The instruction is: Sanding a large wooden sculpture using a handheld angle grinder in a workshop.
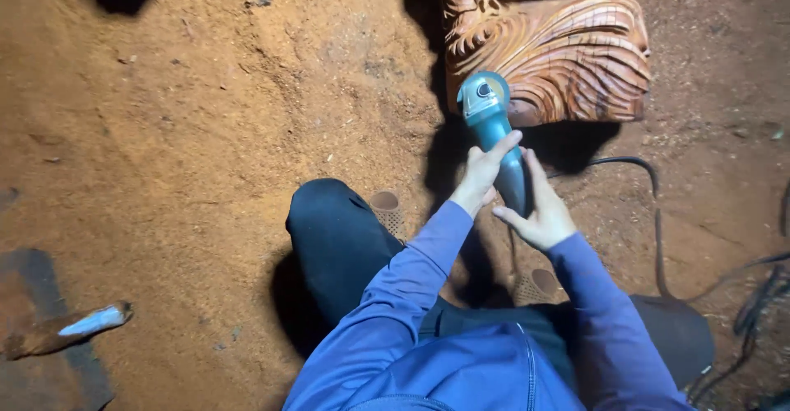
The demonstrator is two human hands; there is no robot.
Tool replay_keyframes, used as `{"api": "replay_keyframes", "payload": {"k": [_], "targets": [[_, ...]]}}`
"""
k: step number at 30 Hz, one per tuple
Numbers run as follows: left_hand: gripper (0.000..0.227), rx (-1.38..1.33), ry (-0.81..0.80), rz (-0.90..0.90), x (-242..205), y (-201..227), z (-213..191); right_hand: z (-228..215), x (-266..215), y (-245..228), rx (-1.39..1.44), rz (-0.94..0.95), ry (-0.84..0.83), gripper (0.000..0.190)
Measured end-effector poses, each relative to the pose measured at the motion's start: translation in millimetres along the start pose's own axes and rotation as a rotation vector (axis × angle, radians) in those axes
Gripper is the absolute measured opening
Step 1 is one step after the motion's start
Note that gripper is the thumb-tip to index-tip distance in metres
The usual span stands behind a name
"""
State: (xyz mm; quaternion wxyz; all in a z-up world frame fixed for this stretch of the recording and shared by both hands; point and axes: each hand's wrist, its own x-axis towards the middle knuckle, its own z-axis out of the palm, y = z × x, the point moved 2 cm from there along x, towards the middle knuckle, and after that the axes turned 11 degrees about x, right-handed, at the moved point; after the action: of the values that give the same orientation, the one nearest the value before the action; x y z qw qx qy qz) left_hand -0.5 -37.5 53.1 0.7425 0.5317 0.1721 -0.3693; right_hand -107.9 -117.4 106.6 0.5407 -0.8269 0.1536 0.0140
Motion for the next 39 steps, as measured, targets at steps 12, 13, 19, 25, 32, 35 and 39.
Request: {"api": "replay_keyframes", "payload": {"k": [12,13,19,25,32,35,39], "targets": [[0.080,-0.064,-0.011,-0.053,-13,55,-15,24,39,-21,-0.160,0.098,0.111,0.098],[0.080,-0.068,-0.018,-0.058,3,41,-15,23,37,-21,-0.168,0.102,0.114,0.098],[0.062,0.090,-0.189,-0.011,-2,67,13,19,32,-31,-0.100,0.185,0.342,0.098],[0.080,0.107,-0.062,-0.068,-15,77,-3,26,36,-33,-0.119,0.210,0.287,0.096],[0.045,-0.156,-0.009,-0.091,15,44,-17,32,46,-46,-0.217,0.135,0.150,0.092],[0.052,-0.130,-0.099,-0.093,24,48,-8,22,40,-49,-0.222,0.107,0.225,0.093],[0.086,0.065,-0.285,-0.109,-2,100,12,2,44,-66,-0.186,0.111,0.321,0.095]]}}
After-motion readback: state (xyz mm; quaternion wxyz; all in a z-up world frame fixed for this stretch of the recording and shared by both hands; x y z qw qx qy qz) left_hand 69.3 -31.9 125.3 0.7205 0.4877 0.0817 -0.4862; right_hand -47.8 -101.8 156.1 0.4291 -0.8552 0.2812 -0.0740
